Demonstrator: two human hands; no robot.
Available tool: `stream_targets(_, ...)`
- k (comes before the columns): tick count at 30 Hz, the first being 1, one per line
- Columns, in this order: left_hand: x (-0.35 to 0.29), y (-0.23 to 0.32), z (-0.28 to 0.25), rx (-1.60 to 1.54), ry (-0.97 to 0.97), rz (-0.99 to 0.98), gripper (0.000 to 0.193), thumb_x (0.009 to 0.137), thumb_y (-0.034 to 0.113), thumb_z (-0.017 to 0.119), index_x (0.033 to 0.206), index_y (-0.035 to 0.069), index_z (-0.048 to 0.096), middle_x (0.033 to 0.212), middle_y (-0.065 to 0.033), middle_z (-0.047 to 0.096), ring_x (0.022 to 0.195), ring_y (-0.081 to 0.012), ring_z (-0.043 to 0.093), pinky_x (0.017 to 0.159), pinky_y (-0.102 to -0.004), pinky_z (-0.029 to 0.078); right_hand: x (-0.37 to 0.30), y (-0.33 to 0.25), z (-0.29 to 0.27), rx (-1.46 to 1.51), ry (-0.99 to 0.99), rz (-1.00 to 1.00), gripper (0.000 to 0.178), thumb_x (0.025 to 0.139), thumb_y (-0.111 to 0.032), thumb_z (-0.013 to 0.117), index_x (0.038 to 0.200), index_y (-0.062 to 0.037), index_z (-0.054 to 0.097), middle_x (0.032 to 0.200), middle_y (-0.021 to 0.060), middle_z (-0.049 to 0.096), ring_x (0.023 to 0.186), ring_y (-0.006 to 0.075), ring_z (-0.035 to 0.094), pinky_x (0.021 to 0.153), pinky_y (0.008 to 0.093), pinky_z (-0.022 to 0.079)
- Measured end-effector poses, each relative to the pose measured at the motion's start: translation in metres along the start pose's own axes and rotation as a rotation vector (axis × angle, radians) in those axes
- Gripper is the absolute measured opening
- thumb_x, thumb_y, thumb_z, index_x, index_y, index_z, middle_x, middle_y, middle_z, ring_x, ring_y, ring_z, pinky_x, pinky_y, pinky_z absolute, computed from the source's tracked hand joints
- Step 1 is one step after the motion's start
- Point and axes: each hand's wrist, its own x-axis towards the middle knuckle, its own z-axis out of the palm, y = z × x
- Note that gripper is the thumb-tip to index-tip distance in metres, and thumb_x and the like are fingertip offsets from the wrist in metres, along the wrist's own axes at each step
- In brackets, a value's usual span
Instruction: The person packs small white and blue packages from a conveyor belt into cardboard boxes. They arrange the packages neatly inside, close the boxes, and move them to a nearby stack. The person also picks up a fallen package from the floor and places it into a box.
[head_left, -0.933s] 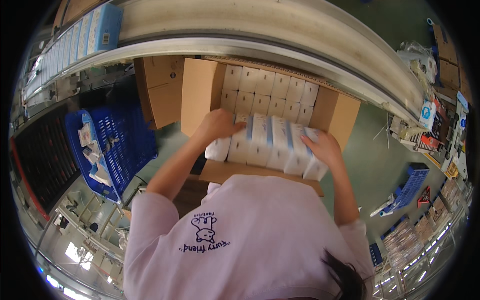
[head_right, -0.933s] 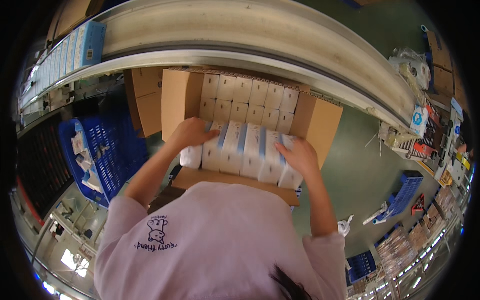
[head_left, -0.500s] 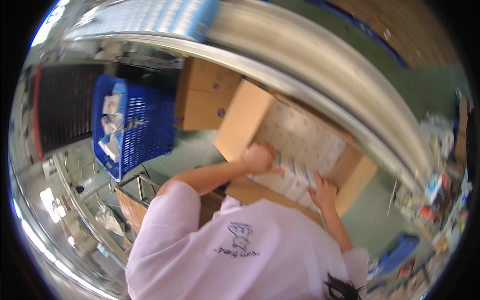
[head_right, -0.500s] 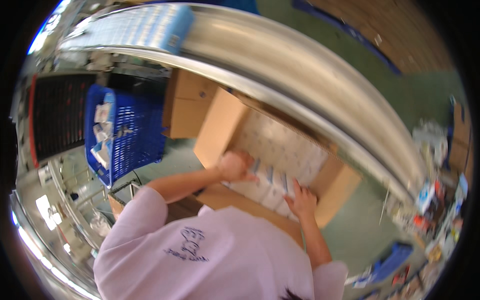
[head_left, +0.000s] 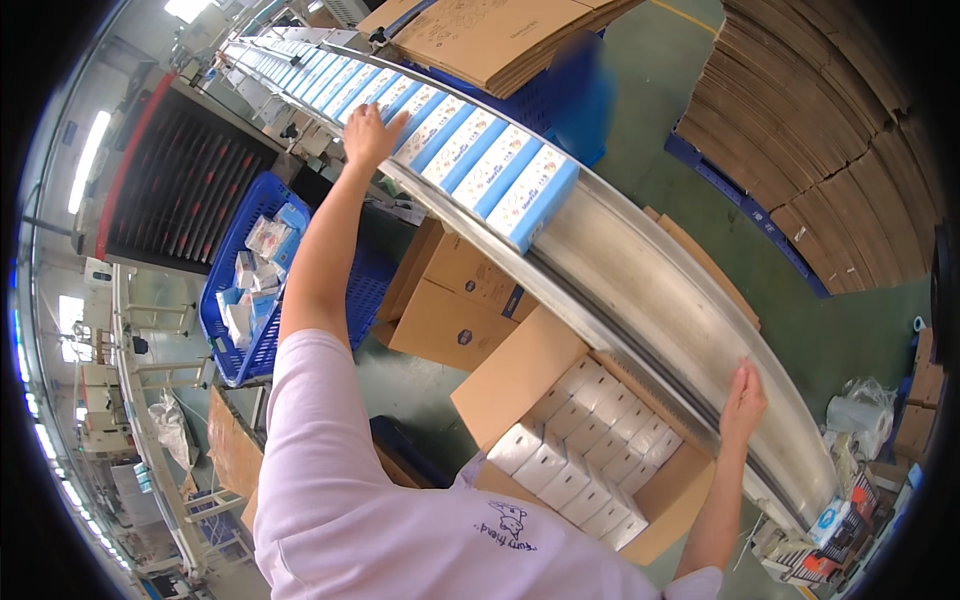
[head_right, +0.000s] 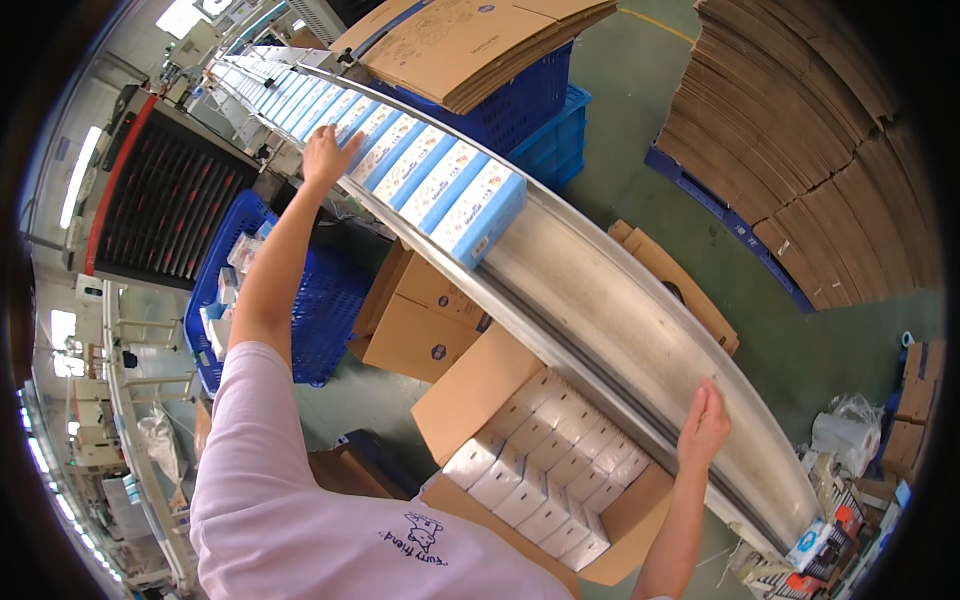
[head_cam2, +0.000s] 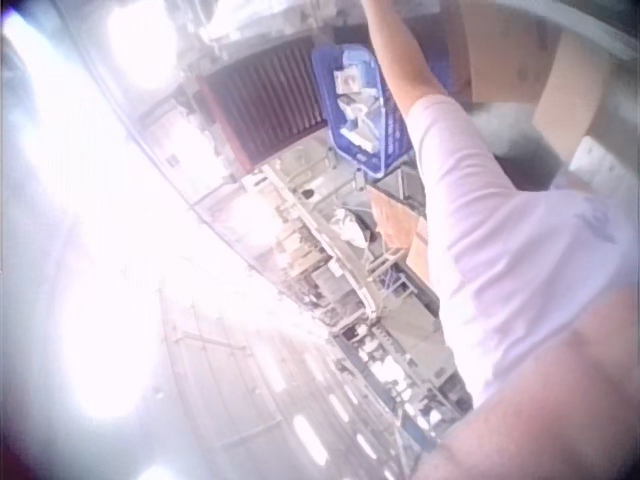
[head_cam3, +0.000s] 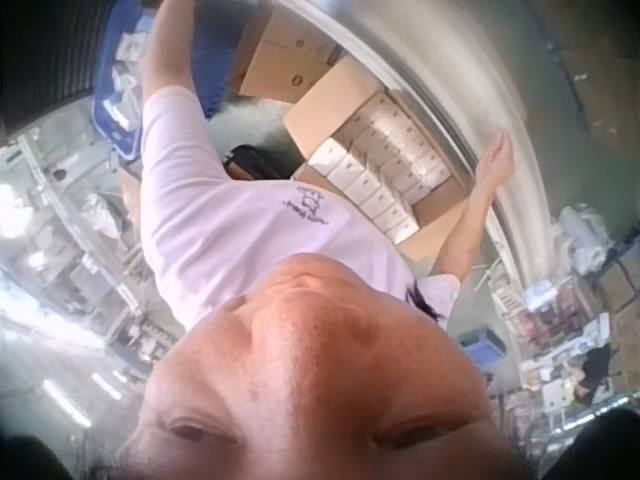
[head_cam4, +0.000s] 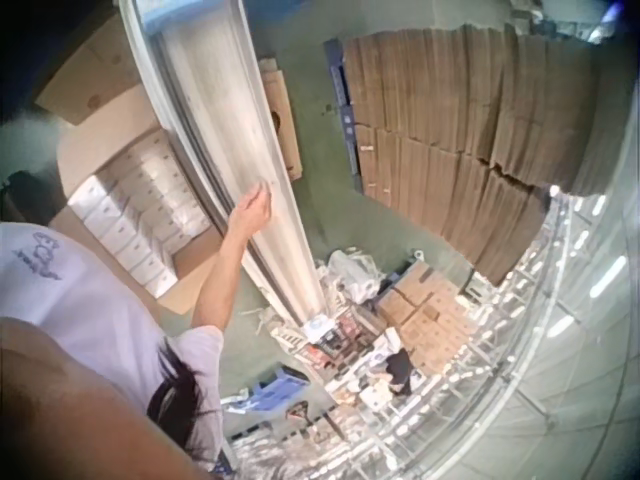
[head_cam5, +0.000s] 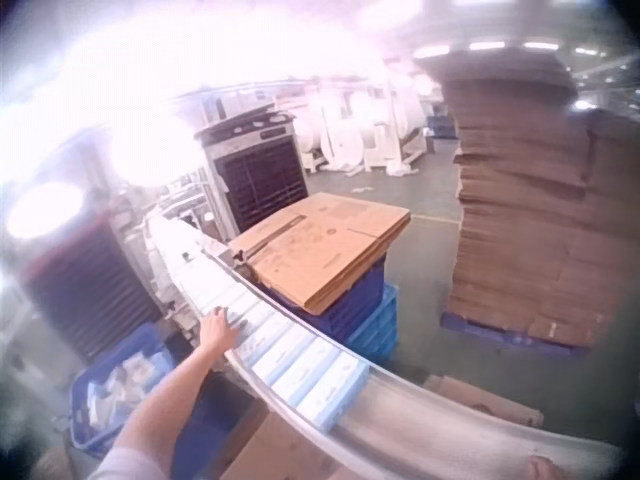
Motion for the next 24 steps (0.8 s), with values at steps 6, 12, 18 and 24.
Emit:
stream_targets(6,0.032,0.009,0.012,-0.229,-0.352,-0.035,0.098,0.059,0.076,0.059,0.122,0.001,0.048,0.112,-0.0183,0.058,0.103,-0.0288,0.057,0.091,-0.0347,0.043,-0.02,0.002,0.0,-0.053,-0.152,0.095,0.015,0.089,-0.01,0.05,0.084,0.0013,0.058,0.073,0.0107,0.059,0.062,0.021,0.058,0.058,0.0306,0.046)
stream_targets(12,-0.043,0.124,0.006,-0.554,-0.773,0.193,0.104,0.054,0.079,0.06,0.115,-0.005,0.052,0.105,-0.0215,0.061,0.1,-0.0323,0.058,0.088,-0.0372,0.046,0.001,-0.006,0.005,-0.083,-0.152,-0.02,0.016,0.089,-0.012,0.05,0.091,0.0007,0.059,0.077,0.0105,0.061,0.066,0.0199,0.058,0.06,0.0284,0.046)
stream_targets(18,-0.175,0.243,-0.067,-0.777,-0.905,0.25,0.098,0.055,0.06,0.075,0.118,-0.009,0.043,0.104,-0.0205,0.061,0.1,-0.0278,0.059,0.087,-0.033,0.045,-0.006,0.024,-0.009,0.076,-0.05,0.527,0.073,0.073,-0.043,0.069,0.12,0.0039,0.037,0.108,0.0186,0.058,0.096,0.0261,0.058,0.085,0.034,0.044)
stream_targets(24,-0.198,0.252,-0.12,-1.302,-0.885,0.268,0.076,0.057,0.037,0.083,0.111,-0.003,0.048,0.103,-0.0179,0.062,0.096,-0.023,0.061,0.082,-0.0341,0.048,-0.045,-0.032,-0.078,0.152,0.26,0.403,0.079,0.062,-0.02,0.076,0.126,-0.0014,0.034,0.113,0.0127,0.05,0.103,0.0217,0.049,0.091,0.0341,0.039)
